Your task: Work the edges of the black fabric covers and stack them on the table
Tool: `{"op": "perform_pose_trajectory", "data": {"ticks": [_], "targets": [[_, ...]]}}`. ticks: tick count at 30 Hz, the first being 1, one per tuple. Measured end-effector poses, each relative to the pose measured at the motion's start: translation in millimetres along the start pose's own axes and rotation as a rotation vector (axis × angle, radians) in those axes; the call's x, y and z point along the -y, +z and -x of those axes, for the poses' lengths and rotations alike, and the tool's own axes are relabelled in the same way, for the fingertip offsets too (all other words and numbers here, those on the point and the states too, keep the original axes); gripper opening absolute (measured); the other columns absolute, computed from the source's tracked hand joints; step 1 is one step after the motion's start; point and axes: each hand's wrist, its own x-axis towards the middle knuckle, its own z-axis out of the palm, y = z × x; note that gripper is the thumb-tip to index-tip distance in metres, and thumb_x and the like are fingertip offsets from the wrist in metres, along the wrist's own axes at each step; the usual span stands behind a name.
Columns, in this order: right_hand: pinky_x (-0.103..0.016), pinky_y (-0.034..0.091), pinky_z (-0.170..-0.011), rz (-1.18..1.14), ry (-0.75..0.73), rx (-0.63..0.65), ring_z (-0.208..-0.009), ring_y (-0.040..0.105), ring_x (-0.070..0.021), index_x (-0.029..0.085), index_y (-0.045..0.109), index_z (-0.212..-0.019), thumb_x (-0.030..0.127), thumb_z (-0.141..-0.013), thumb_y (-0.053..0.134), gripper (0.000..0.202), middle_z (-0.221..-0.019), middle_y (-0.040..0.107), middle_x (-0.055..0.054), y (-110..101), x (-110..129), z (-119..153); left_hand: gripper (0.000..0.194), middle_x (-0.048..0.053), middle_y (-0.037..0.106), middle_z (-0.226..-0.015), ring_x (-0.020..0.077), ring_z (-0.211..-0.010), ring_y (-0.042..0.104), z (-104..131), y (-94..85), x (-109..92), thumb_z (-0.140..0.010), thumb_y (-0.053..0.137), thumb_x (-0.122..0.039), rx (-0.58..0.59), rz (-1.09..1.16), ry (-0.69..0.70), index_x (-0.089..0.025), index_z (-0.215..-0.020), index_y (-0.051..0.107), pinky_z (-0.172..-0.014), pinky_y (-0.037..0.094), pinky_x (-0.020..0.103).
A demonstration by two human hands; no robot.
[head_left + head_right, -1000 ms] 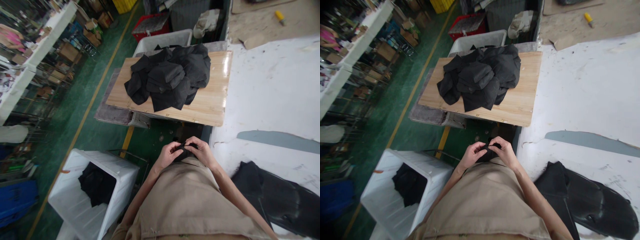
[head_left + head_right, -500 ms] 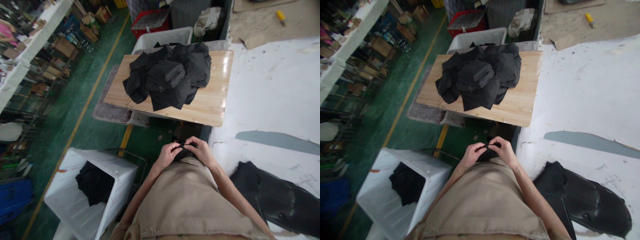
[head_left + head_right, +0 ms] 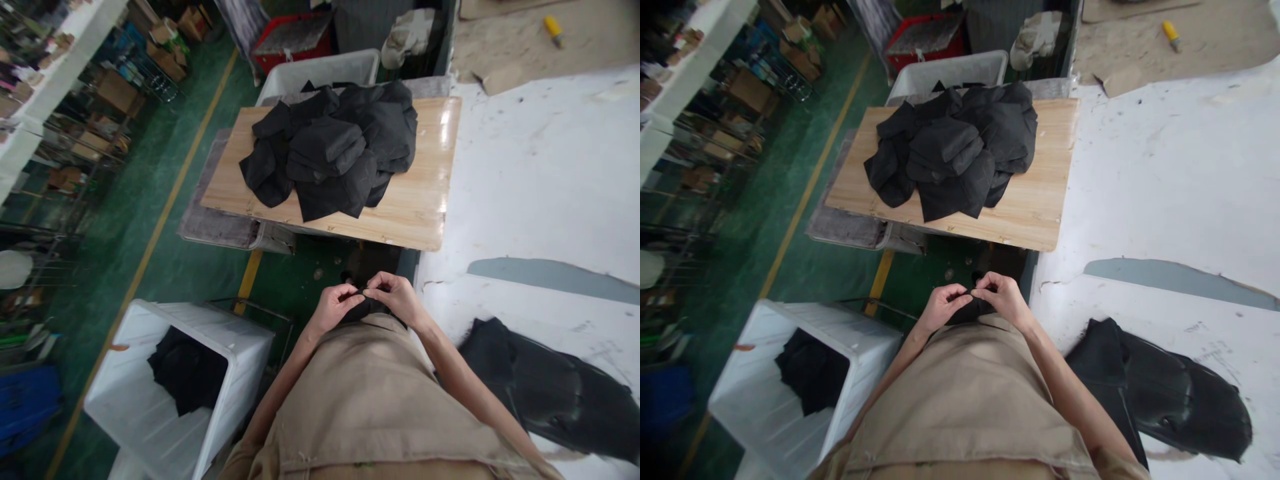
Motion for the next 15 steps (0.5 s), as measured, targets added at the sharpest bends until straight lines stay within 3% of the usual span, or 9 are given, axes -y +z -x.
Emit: {"op": "perform_pose_trajectory", "data": {"ticks": [6,15], "targets": [[-0.03,0.047,-0.073,-0.013,-0.033,-0.008,-0.078,0.06,-0.0176,0.019,0.064,-0.07,0.041,-0.075,0.075,0.025,-0.076,0.065,-0.001,-1.4,1.5,2.7,0.026,-0.001,0.054,-0.069,0.0098,-0.064,0.047,-0.9,-0.4,0.0,-0.088,0.058,-0.036,0.013,0.081,0.055,-0.013,-0.077,0.064,-0.06,0.036,0.02],[-0.029,0.047,-0.07,0.048,-0.084,0.008,-0.076,0.06,-0.0175,0.02,0.062,-0.072,0.039,-0.08,0.07,0.022,-0.077,0.064,-0.002,0.9,10.8,-0.3,0.024,0.0,0.057,-0.073,0.011,-0.066,0.05,-6.4,-5.6,-2.7,-0.086,0.061,-0.037,0.026,0.162,-0.005,-0.014,-0.083,0.065,-0.06,0.038,0.021]]}}
